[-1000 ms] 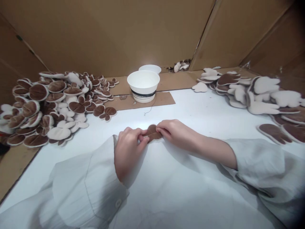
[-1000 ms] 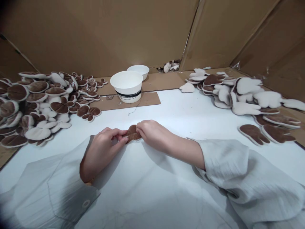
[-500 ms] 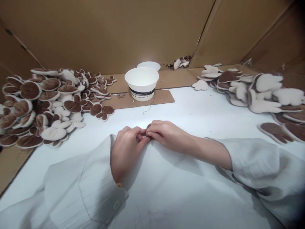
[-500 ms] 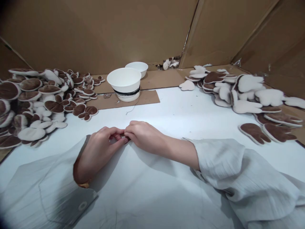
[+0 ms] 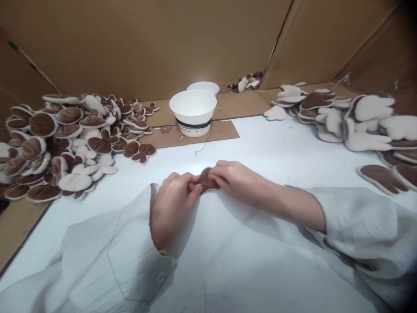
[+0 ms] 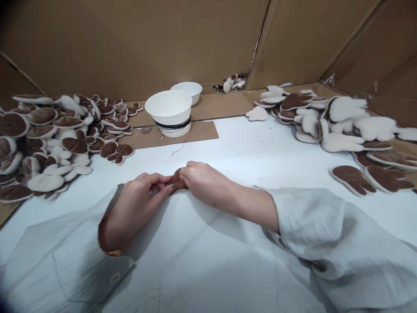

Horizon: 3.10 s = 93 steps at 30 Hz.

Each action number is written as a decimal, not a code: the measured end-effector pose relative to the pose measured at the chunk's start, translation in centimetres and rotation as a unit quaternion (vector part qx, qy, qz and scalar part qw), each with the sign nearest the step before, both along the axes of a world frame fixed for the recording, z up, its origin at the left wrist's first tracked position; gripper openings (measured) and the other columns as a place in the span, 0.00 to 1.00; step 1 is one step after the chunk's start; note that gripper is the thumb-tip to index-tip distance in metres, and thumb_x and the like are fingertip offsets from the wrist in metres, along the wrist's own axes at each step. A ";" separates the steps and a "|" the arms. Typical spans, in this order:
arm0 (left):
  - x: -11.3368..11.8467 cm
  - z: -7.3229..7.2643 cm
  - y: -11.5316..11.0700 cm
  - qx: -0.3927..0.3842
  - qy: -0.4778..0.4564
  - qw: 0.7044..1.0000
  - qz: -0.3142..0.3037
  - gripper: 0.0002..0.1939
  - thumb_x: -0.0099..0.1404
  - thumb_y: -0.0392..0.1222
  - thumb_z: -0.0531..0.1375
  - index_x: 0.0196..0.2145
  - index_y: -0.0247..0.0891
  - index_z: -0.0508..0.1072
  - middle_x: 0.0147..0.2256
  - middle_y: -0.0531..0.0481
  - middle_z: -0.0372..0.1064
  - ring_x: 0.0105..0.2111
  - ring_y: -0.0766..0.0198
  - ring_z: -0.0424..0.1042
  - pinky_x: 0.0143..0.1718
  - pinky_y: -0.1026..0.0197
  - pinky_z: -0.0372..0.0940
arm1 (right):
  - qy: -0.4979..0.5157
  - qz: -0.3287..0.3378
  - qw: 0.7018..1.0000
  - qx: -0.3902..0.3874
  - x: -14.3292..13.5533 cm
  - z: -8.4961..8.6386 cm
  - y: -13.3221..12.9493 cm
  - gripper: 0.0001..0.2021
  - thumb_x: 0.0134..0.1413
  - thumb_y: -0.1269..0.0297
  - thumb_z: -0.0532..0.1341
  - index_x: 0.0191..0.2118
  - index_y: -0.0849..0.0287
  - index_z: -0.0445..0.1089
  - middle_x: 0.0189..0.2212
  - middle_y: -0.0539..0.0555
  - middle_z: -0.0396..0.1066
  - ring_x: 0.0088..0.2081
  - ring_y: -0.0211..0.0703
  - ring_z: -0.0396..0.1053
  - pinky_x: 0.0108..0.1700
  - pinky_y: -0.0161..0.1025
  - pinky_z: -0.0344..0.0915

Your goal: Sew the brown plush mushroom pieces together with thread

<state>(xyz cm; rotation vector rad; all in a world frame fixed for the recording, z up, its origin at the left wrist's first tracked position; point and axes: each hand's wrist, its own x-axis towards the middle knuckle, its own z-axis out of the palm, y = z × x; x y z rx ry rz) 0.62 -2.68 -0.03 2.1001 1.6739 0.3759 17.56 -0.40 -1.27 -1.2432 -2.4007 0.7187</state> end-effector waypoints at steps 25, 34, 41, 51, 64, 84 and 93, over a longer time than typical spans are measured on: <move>-0.2 -0.2 3.0 0.125 0.110 0.966 -0.198 0.09 0.56 0.36 0.55 0.19 0.38 0.64 0.23 0.50 0.67 0.34 0.59 0.64 0.37 0.56 0.57 | -0.025 0.135 0.978 0.159 1.7 -0.8 2.1 0.09 0.56 0.63 0.56 0.29 0.59 0.70 0.34 0.52 0.72 0.34 0.41 0.59 0.39 0.38 0.58; -0.2 -0.6 4.5 0.129 0.101 0.958 -0.235 0.08 0.53 0.34 0.54 0.18 0.38 0.62 0.20 0.51 0.62 0.29 0.62 0.63 0.33 0.59 0.57 | -0.004 0.090 0.982 0.163 1.4 -0.7 2.1 0.03 0.53 0.67 0.58 0.32 0.60 0.67 0.25 0.51 0.66 0.31 0.39 0.58 0.35 0.34 0.57; -0.2 -0.2 2.8 0.155 0.144 0.955 -0.209 0.09 0.60 0.37 0.53 0.24 0.36 0.68 0.26 0.47 0.67 0.35 0.57 0.62 0.37 0.55 0.56 | -0.009 0.069 0.983 0.168 1.1 -1.2 2.0 0.02 0.53 0.70 0.55 0.31 0.59 0.63 0.25 0.49 0.58 0.30 0.38 0.58 0.35 0.33 0.56; -0.7 -0.3 1.8 0.185 0.135 0.950 -0.211 0.07 0.61 0.40 0.56 0.34 0.38 0.72 0.32 0.48 0.69 0.37 0.56 0.60 0.37 0.54 0.54 | 0.012 0.069 0.986 0.149 1.1 -1.1 1.9 0.01 0.52 0.72 0.56 0.31 0.60 0.63 0.26 0.50 0.58 0.31 0.38 0.60 0.33 0.33 0.57; -0.9 -0.5 3.3 0.192 0.101 0.943 -0.253 0.08 0.61 0.36 0.54 0.26 0.35 0.70 0.28 0.50 0.69 0.36 0.60 0.62 0.38 0.56 0.57 | 0.150 -0.014 0.976 0.160 1.6 0.0 1.6 0.04 0.53 0.71 0.57 0.31 0.60 0.68 0.29 0.52 0.70 0.34 0.39 0.61 0.37 0.36 0.61; -1.0 -0.2 4.0 0.144 0.045 0.950 -0.272 0.07 0.59 0.34 0.55 0.26 0.35 0.70 0.27 0.50 0.68 0.35 0.61 0.61 0.38 0.57 0.57 | -0.048 0.052 0.987 0.147 1.0 -0.2 1.3 0.13 0.56 0.72 0.51 0.26 0.63 0.70 0.31 0.57 0.68 0.37 0.44 0.58 0.39 0.41 0.57; -1.1 -0.6 4.1 0.159 0.058 0.947 -0.275 0.08 0.60 0.36 0.54 0.25 0.36 0.69 0.27 0.50 0.68 0.36 0.61 0.61 0.38 0.57 0.57 | -0.042 0.130 0.965 0.225 0.9 -0.6 1.2 0.13 0.60 0.66 0.49 0.31 0.65 0.69 0.29 0.58 0.68 0.36 0.44 0.60 0.38 0.41 0.60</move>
